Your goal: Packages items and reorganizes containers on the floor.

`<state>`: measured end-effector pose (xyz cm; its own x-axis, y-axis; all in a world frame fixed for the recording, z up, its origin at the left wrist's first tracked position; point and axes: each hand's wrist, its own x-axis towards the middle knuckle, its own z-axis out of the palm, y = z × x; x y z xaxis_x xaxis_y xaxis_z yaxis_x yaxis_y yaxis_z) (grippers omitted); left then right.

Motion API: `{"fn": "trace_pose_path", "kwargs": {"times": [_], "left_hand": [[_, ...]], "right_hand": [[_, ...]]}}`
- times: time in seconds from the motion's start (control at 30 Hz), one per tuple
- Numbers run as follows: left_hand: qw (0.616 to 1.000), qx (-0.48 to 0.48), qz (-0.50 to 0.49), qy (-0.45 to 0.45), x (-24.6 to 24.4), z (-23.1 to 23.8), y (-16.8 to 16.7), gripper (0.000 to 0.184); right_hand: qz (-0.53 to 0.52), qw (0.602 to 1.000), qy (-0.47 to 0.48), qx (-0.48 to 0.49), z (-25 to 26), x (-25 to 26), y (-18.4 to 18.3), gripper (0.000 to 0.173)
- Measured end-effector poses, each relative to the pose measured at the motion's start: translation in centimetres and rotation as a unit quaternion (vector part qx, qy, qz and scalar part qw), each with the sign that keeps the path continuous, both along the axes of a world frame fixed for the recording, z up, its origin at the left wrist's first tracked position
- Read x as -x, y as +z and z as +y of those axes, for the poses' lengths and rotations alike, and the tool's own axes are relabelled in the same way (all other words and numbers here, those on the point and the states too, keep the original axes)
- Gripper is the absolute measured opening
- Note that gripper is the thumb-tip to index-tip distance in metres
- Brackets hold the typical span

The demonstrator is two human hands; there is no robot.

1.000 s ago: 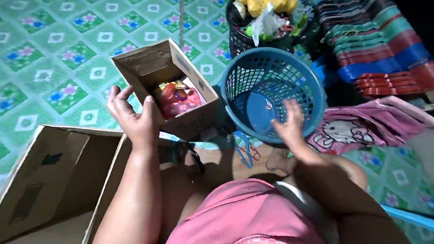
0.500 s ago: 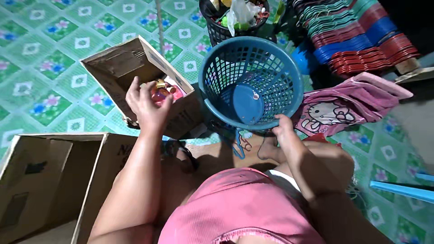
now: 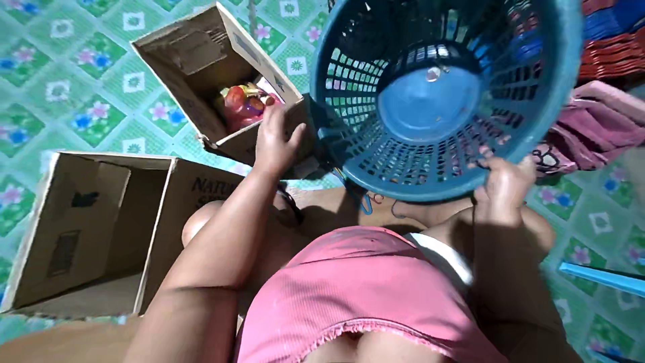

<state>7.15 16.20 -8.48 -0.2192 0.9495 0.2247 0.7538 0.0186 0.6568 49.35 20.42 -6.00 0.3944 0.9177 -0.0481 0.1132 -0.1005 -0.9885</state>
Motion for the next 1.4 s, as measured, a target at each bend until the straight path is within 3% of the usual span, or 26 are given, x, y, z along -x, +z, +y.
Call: {"fn": "trace_pose_path", "kwargs": {"times": [0.13,0.27,0.37,0.6,0.73,0.83,0.97,1.13,1.3,1.37,1.4], "left_hand": [[0.989,0.004,-0.137,0.053,-1.3,1.1,-0.9,0.097],[0.969,0.011,-0.245,0.008,-3.0,2.2,-1.4,0.106],[0.924,0.004,-0.382,0.014,-4.8,2.7,-1.2,0.11],[0.878,-0.038,-0.475,-0.054,-4.0,3.1,-0.6,0.092],[0.878,-0.004,-0.475,-0.059,-5.0,2.8,-2.0,0.088],[0.874,0.019,-0.48,-0.066,-5.0,2.8,-2.3,0.09],[0.859,0.033,-0.506,-0.069,-4.9,2.8,-1.6,0.083],[0.846,0.048,-0.529,-0.044,-4.9,2.0,-0.9,0.067],[0.861,0.059,-0.503,-0.043,-5.9,0.4,0.5,0.03],[0.86,0.058,-0.505,-0.038,-6.2,0.6,-0.2,0.029],[0.857,0.056,-0.511,-0.034,-6.1,1.0,-1.0,0.037]], "right_hand": [[-0.079,0.987,-0.023,-0.141,-4.7,-1.9,3.6,0.066],[-0.239,0.938,-0.056,-0.244,-7.5,-4.5,3.7,0.057],[-0.305,0.862,0.003,-0.405,-7.5,-5.3,3.3,0.04],[-0.372,0.799,0.044,-0.47,-7.7,-6.9,4.9,0.034],[-0.365,0.757,0.127,-0.527,-7.6,-7.5,6.7,0.037],[-0.398,0.739,0.12,-0.53,-7.6,-7.5,7.8,0.034],[-0.391,0.727,0.147,-0.545,-6.8,-7.4,8.2,0.043],[-0.357,0.724,0.192,-0.559,-6.7,-8.0,7.7,0.04],[-0.392,0.701,0.186,-0.566,-7.5,-6.6,7.9,0.04],[-0.394,0.701,0.188,-0.564,-7.2,-7.0,7.9,0.04],[-0.392,0.705,0.188,-0.56,-6.9,-7.3,7.8,0.04]]}}
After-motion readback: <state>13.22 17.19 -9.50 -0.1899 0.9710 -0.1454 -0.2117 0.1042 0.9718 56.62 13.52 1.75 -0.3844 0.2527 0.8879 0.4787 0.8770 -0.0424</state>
